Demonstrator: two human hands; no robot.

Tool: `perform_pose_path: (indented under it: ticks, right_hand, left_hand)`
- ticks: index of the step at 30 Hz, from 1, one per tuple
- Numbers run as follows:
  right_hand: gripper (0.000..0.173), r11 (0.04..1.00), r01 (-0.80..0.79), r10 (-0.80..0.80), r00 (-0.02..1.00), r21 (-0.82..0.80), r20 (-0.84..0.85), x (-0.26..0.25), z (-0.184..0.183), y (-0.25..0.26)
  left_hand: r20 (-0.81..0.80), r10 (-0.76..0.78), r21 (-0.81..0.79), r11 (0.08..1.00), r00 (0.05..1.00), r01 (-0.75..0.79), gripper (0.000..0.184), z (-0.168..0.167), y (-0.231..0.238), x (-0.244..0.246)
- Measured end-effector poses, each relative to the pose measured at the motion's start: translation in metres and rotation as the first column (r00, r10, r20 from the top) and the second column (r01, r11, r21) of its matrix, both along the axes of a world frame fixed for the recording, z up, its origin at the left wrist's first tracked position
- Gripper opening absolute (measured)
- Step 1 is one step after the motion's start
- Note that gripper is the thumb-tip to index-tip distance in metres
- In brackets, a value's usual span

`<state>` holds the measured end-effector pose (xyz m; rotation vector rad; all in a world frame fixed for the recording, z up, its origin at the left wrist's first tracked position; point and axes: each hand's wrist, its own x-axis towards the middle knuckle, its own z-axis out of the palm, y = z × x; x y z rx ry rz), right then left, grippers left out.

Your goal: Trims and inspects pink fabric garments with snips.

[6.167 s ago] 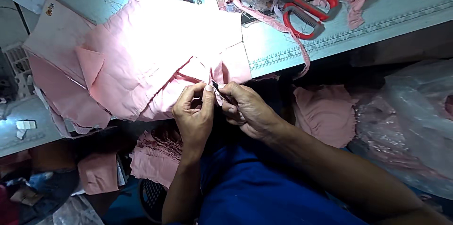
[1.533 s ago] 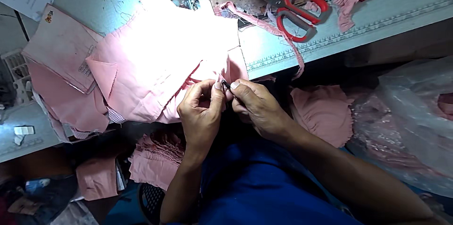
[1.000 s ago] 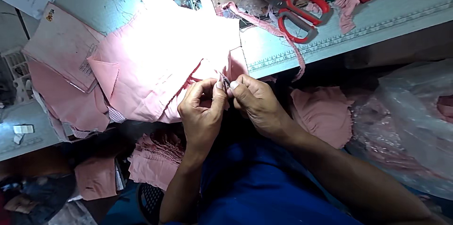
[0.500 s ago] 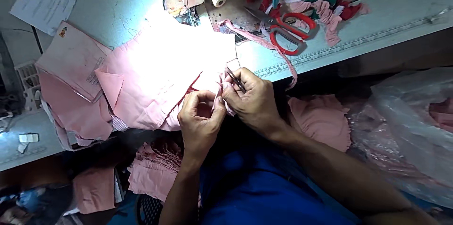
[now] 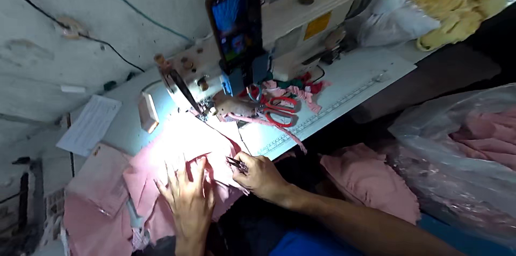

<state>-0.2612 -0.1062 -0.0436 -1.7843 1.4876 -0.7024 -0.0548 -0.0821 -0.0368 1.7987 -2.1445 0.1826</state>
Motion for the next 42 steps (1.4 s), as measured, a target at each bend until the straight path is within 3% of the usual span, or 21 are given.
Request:
perform_pose_path:
  ticks: [2, 4, 6, 7, 8, 10, 12, 16, 20, 25, 30, 33, 38, 42]
  right_hand:
    - [0.027, 0.993, 0.002, -0.014, 0.994, 0.118, 0.107, -0.001, 0.0, -0.005]
    - [0.027, 0.985, -0.016, -0.022, 0.976, 0.169, 0.216, 0.001, 0.003, -0.004]
    - [0.026, 0.983, -0.029, -0.021, 0.964, 0.183, 0.267, 0.003, 0.006, -0.003]
    - [0.026, 0.984, -0.03, -0.019, 0.964, 0.177, 0.267, 0.004, 0.006, -0.003]
    - [0.026, 0.986, -0.024, -0.02, 0.966, 0.166, 0.258, 0.004, 0.007, -0.002]
    - [0.026, 0.992, -0.02, -0.009, 0.975, 0.127, 0.224, 0.004, 0.01, 0.0]
    - [0.025, 0.999, -0.016, 0.012, 0.99, 0.031, 0.14, 0.005, 0.01, 0.003]
    - [0.021, 0.955, 0.012, -0.034, 0.997, -0.295, -0.071, 0.013, 0.003, 0.01]
    - [0.019, 0.943, 0.009, -0.034, 0.997, -0.333, -0.07, 0.014, 0.006, 0.01]
    - [0.018, 0.921, -0.112, 0.078, 0.991, -0.374, -0.105, 0.004, 0.01, 0.007]
    - [0.019, 0.959, -0.1, 0.074, 0.991, -0.265, -0.108, 0.006, 0.018, 0.004]
    - [0.024, 0.985, -0.021, 0.016, 0.999, -0.173, -0.033, 0.013, 0.015, 0.006]
    - [0.023, 0.988, -0.019, 0.022, 1.0, -0.156, 0.013, 0.011, 0.012, 0.007]
    - [0.026, 0.997, -0.067, 0.06, 0.988, 0.043, 0.141, 0.005, 0.016, -0.001]
  left_hand:
    - [-0.163, 0.053, -0.088, 0.994, 0.985, -0.068, 0.034, 0.008, 0.008, -0.019]
    - [-0.405, 0.115, 0.04, 0.993, 0.907, -0.108, 0.032, 0.01, 0.016, -0.038]
    - [-0.705, 0.157, 0.231, 0.973, 0.691, 0.014, 0.027, 0.003, 0.013, -0.044]
    - [-0.807, 0.166, 0.254, 0.964, 0.567, 0.079, 0.022, 0.0, 0.009, -0.044]
    - [-0.859, 0.174, 0.255, 0.961, 0.481, 0.109, 0.018, -0.001, 0.006, -0.044]
    - [-0.893, 0.203, 0.266, 0.958, 0.403, 0.106, 0.012, 0.003, 0.004, -0.043]
    - [-0.884, 0.222, 0.274, 0.959, 0.412, 0.071, 0.012, 0.006, 0.004, -0.041]
    - [-0.815, 0.19, 0.232, 0.973, 0.547, 0.007, 0.015, 0.012, 0.011, -0.042]
    - [-0.891, 0.147, 0.183, 0.982, 0.43, 0.043, 0.01, 0.011, 0.01, -0.042]
    - [-0.897, 0.188, 0.248, 0.963, 0.401, 0.103, 0.009, 0.009, 0.009, -0.035]
    - [-0.93, 0.149, 0.214, 0.962, 0.335, 0.169, 0.008, 0.006, 0.012, -0.037]
    - [-0.921, 0.097, 0.15, 0.982, 0.378, 0.114, 0.008, 0.005, 0.012, -0.04]
    - [-0.862, 0.162, 0.227, 0.971, 0.481, 0.08, 0.014, 0.009, 0.011, -0.037]
    - [-0.9, 0.125, 0.194, 0.973, 0.418, 0.125, 0.01, 0.01, 0.005, -0.038]
